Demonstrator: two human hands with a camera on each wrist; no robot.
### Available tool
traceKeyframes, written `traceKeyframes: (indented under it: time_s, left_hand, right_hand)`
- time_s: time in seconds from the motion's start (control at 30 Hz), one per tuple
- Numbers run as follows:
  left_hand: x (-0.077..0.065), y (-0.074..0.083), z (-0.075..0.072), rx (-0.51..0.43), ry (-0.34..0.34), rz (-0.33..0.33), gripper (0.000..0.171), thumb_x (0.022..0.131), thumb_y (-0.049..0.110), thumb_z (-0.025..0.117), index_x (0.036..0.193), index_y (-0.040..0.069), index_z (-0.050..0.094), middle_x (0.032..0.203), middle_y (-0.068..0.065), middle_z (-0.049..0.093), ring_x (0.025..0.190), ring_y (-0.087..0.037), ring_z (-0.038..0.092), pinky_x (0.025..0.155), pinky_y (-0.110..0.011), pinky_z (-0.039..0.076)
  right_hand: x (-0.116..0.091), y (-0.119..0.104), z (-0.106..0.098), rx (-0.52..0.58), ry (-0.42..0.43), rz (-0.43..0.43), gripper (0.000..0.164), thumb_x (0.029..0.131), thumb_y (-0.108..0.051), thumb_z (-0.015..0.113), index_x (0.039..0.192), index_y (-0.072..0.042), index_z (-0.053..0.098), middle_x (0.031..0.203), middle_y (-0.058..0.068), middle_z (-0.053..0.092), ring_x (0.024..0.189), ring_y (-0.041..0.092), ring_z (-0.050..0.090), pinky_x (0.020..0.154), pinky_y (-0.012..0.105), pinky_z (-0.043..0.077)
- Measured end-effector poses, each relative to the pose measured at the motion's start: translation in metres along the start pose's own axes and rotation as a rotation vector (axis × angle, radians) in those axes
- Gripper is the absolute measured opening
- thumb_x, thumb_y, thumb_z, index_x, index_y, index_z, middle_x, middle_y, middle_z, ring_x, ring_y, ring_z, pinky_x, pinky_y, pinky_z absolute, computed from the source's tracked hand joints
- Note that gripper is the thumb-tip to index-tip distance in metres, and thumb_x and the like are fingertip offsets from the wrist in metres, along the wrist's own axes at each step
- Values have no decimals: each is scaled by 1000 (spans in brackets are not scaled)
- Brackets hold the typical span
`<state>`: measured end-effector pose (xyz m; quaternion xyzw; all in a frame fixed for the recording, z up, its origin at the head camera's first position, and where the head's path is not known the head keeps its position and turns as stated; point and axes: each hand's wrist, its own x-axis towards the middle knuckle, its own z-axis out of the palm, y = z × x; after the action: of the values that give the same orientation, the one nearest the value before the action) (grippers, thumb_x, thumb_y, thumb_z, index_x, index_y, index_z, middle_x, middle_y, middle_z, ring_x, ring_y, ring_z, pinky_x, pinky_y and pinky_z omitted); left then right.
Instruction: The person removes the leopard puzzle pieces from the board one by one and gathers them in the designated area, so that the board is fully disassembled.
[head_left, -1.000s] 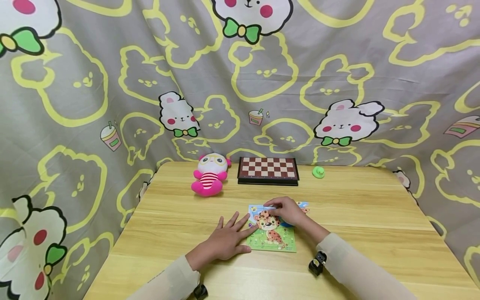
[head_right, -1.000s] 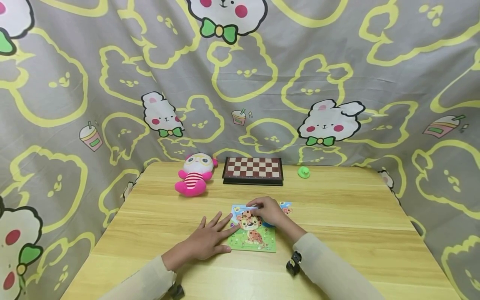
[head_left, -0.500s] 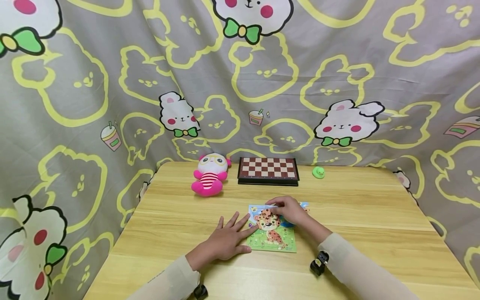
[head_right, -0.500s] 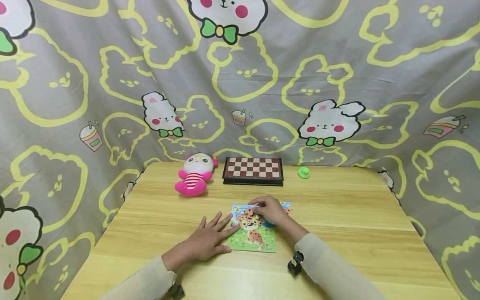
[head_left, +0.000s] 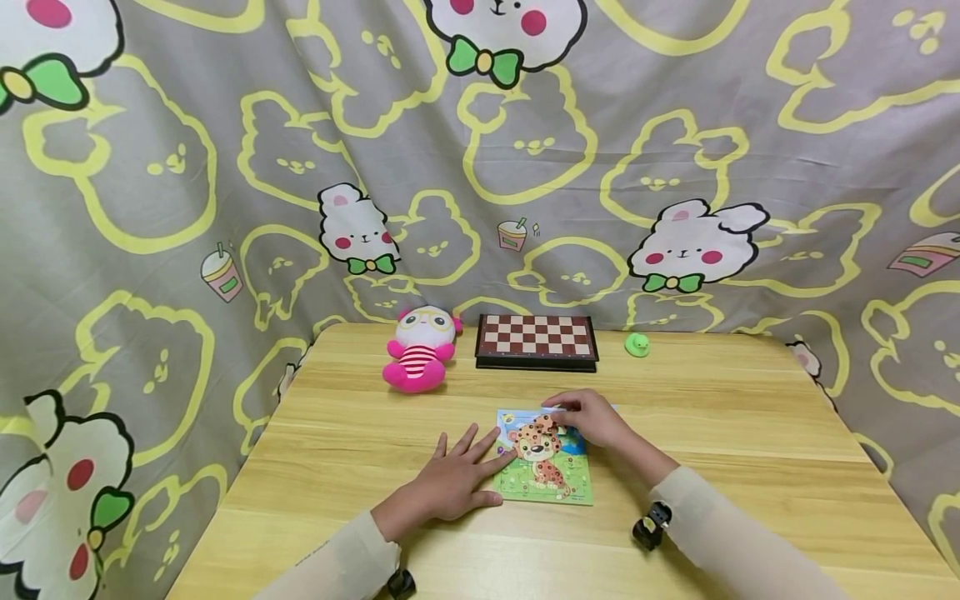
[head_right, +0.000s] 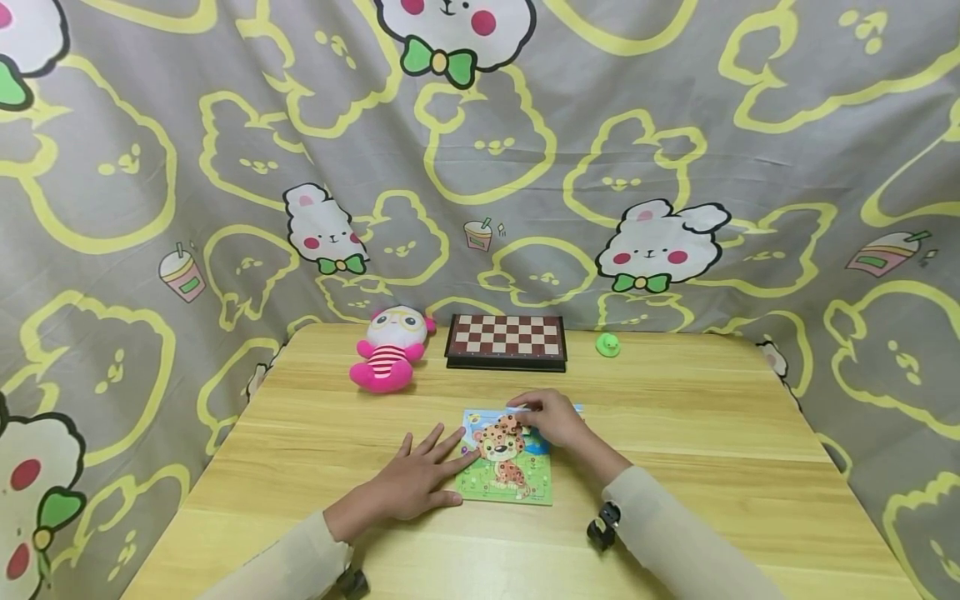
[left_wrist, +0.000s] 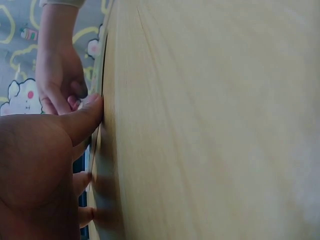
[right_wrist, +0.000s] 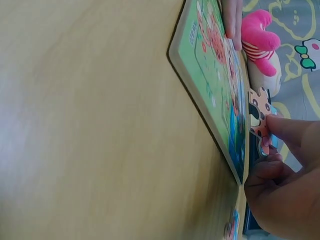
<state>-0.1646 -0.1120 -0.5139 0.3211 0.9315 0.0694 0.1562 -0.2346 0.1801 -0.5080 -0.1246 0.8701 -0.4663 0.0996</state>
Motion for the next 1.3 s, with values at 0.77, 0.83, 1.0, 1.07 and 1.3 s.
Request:
traceKeyframes:
  time_s: [0.77, 0.83, 1.0, 1.07, 1.3]
  left_hand:
    - [-1, 0, 0, 2, 18, 16, 69, 101, 65, 45, 163, 48, 19, 174, 3, 7, 160, -36, 5, 116, -76, 15]
    - [-2, 0, -1, -1, 18, 17, 69, 101, 64, 46, 163, 47, 19, 174, 2, 7, 159, -36, 5, 116, -76, 15]
    - [-3, 1, -3, -7, 15, 18, 69, 101, 64, 46, 163, 47, 20, 174, 2, 7, 159, -36, 6, 116, -76, 15]
    - [-3, 1, -3, -7, 13, 17, 69, 101, 64, 46, 163, 47, 20, 174, 2, 7, 159, -36, 6, 116, -76, 15]
    - [-4, 2, -4, -5, 10, 16, 69, 101, 64, 47, 163, 47, 21, 174, 1, 8, 159, -36, 7, 116, -75, 16]
  right_hand:
    - [-19, 26, -42, 43, 10, 47, 27, 103, -10, 63, 127, -2, 72, 96, 9, 71, 72, 23, 61, 60, 34, 53]
    - [-21, 28, -47, 28, 11, 37, 27, 103, -10, 63, 127, -1, 71, 97, 9, 71, 74, 23, 61, 61, 34, 53]
    - [-26, 35, -60, -23, 27, 47, 26, 102, -11, 64, 126, -3, 73, 97, 7, 71, 78, 23, 59, 63, 34, 53]
    - [-28, 37, -65, -31, 29, 58, 27, 102, -12, 64, 126, -3, 73, 98, 7, 70, 80, 23, 59, 65, 34, 53]
    - [-36, 47, -83, -36, 42, 87, 28, 103, -13, 64, 127, -3, 72, 104, 9, 71, 85, 23, 60, 68, 35, 54]
